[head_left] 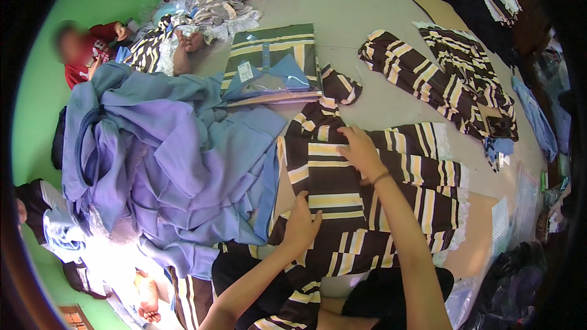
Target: The person folds a striped garment on a cardboard template, inserts a blue fabric piece, and places the folded item into a clear plastic bag. The person repeats this process with another garment, folding and bagging each item.
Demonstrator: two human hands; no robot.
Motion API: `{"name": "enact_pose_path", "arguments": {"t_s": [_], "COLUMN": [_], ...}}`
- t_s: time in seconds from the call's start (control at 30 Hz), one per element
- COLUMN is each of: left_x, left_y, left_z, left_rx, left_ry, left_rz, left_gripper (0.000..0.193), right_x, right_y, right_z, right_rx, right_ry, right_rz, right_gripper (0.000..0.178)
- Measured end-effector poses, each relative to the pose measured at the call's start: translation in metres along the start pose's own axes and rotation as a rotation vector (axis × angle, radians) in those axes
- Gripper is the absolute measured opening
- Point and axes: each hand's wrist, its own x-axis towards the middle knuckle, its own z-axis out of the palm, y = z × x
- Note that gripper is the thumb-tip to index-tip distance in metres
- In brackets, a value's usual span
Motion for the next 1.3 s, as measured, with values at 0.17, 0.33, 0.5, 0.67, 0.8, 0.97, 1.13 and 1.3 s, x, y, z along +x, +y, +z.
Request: {"name": "enact_pose_path", "arguments": {"t_s": [0.17,0.33,0.5,0.67,0.8,0.97,1.13,1.3], "left_x": [-0.014,-0.027,-0.029,-0.041,-0.043,-0.052,-0.063,-0.069], "left_y": [-0.002,-0.006,-0.005,0.029,0.063,0.108,0.144,0.165], "left_z": [-0.009,-0.026,-0.028,-0.006,0.061,0.172,0.240,0.248], "left_rx": [-0.309,-0.448,-0.036,0.398,0.160,0.004,0.116,-0.040], "left_ry": [-0.175,-0.140,-0.083,0.125,-0.387,-0.617,-0.495,-0.454], "left_rz": [-0.260,-0.277,-0.288,0.292,0.315,0.872,0.954,0.674], "left_gripper": [0.044,0.034,0.037,0.042,0.032,0.023,0.017,0.013], "right_x": [-0.114,-0.151,-0.157,-0.161,-0.152,-0.160,-0.166,-0.160], "right_y": [-0.045,-0.069,-0.063,0.008,0.105,0.174,0.195,0.180], "right_z": [-0.026,-0.023,-0.010,-0.048,-0.109,-0.153,-0.177,-0.202], "right_rx": [0.042,0.444,0.424,0.491,-0.113,-0.373,-0.206,0.065], "right_ry": [0.002,-0.068,-0.180,0.015,0.306,0.031,-0.040,-0.034], "right_rz": [0.376,0.416,0.461,0.438,0.201,0.413,0.451,0.416], "right_gripper": [0.049,0.048,0.040,0.030,0.029,0.034,0.038,0.035]}}
